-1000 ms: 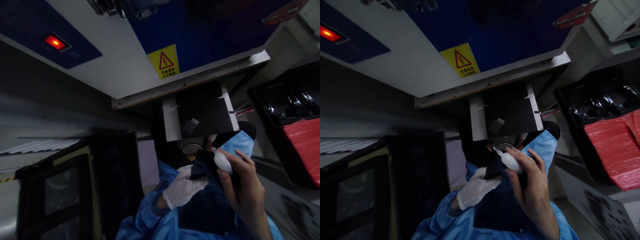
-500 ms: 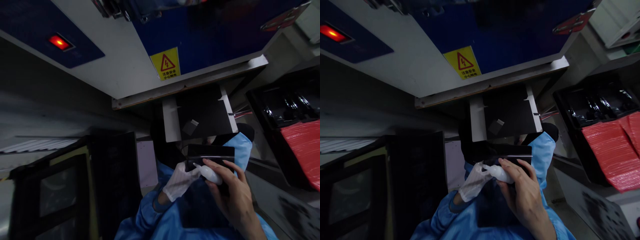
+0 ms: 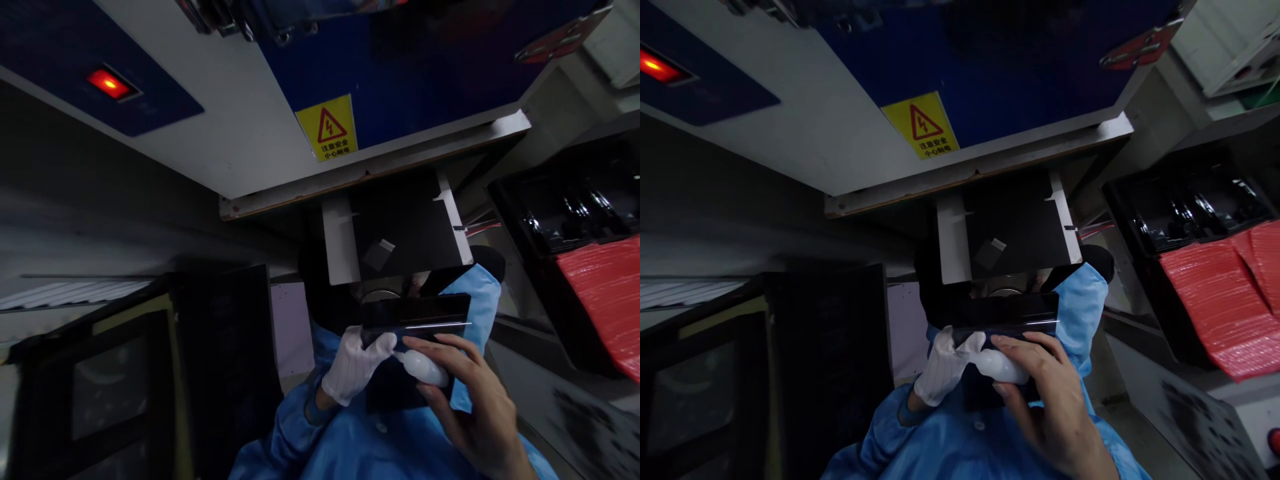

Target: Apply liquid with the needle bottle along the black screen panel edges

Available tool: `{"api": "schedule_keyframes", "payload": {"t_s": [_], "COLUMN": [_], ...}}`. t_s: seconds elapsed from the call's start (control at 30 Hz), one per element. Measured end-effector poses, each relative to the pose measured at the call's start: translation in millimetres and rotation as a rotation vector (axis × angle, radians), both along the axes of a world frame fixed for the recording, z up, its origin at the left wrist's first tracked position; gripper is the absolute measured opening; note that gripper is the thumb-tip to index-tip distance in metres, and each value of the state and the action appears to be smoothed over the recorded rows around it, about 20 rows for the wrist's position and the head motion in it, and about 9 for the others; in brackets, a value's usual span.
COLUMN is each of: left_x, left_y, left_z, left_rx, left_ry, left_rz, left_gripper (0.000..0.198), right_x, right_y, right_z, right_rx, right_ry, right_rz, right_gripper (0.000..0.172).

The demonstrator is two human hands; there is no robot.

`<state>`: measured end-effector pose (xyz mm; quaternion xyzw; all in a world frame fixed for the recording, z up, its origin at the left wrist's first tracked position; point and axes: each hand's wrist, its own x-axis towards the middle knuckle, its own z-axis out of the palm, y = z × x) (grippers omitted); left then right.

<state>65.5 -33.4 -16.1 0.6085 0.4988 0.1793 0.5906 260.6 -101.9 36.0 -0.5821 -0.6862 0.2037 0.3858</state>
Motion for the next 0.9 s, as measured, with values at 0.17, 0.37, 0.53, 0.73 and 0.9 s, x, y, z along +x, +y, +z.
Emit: {"api": "schedule_keyframes", "payload": {"t_s": [0.17,0.37,0.53,0.73,0.9], "left_x": [-10,-5,-5,-6,-7], "left_y": [8,21,16,15,22], "left_z": [15.6,36.1,48.3,52.5,52.0], "left_rx": [0.412,0.975,1.215,1.344,0.477], "left_ry": [-0.031,0.069,0.355,0.259,0.031], "left_rz": [-0.123,-0.186,-0.334,-0.360,-0.284], "left_gripper": [0.054,0.029,0.032,0.025,0.056], "right_x": [18,31,35,47,51], "right_y": [-16,-6,9,7,-1], "right_z": [6.3,7.7,5.8,-1.9,-8.7], "right_rx": [0.035,0.169,0.085,0.049,0.088], "right_ry": [0.208,0.469,0.731,0.767,0.584], "right_rz": [-0.297,-0.564,-0.666,-0.674,-0.594], "right_gripper": [0.022,0.034,0.049,0.055,0.050]}}
